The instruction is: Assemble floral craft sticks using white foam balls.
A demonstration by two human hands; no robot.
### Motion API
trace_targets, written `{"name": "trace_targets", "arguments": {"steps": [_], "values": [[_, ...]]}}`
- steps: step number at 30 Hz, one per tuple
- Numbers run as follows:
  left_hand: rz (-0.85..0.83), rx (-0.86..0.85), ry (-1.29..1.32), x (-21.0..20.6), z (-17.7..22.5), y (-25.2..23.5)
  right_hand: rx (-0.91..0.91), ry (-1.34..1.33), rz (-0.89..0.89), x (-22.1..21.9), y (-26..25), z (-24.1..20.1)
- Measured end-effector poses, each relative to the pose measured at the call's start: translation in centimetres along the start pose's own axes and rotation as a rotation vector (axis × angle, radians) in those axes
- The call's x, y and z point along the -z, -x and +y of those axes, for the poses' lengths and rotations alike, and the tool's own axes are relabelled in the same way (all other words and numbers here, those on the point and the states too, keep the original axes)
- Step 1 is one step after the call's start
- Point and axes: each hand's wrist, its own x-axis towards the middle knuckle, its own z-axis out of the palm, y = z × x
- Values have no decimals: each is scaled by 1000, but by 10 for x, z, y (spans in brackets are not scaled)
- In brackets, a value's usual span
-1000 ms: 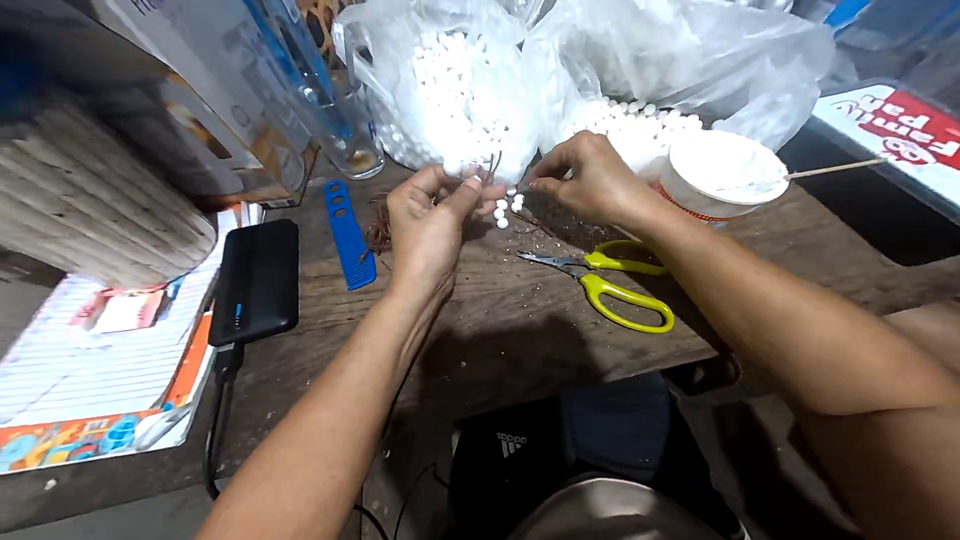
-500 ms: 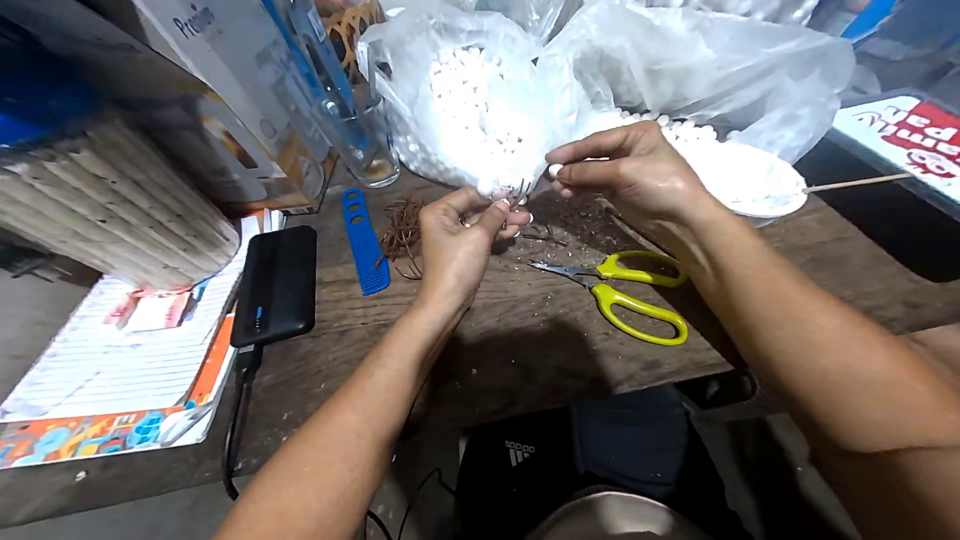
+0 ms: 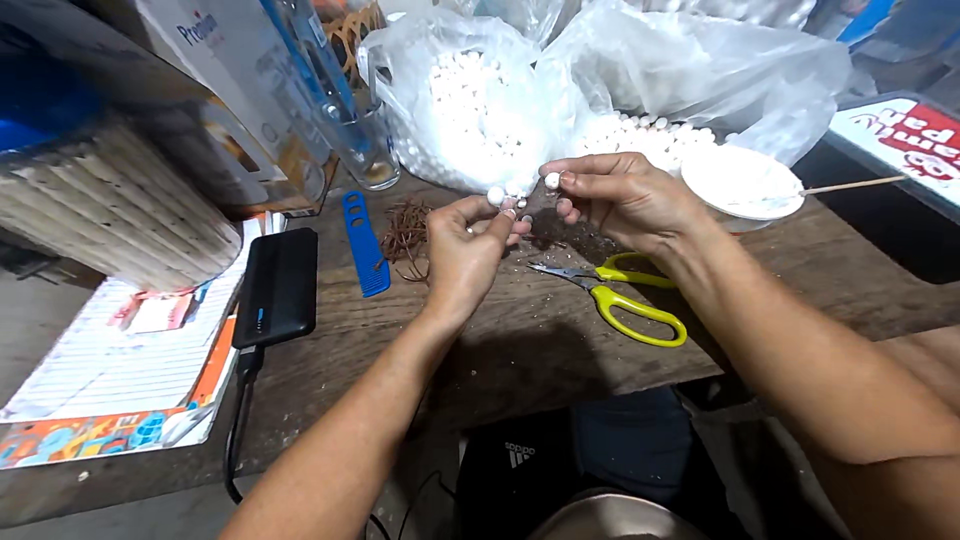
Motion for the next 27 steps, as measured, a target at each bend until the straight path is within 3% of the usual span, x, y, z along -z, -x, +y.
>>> {"name": "trace_targets", "arguments": {"steps": [6, 10, 12, 14, 16, 20, 25, 27], "values": [[-90, -39, -91, 9, -1, 8, 22, -19, -30, 1, -1, 6], [-10, -34, -49, 3, 0, -1, 37, 6, -8, 4, -2, 4], [12, -32, -56, 7, 2, -5, 89, 212, 48, 7, -2, 3], [35, -22, -66, 11, 4, -8, 197, 611, 96, 16, -6, 9], [61, -14, -44, 13, 3, -11, 192, 925, 83, 20, -8, 15], [81, -17, -9, 14, 1, -13, 162, 1206, -19, 11, -5, 17], [60, 3, -27, 7, 1, -6, 275, 1394, 81, 24, -26, -62], [56, -2, -27, 5, 1, -5, 50, 1585, 75, 45, -58, -79]]}}
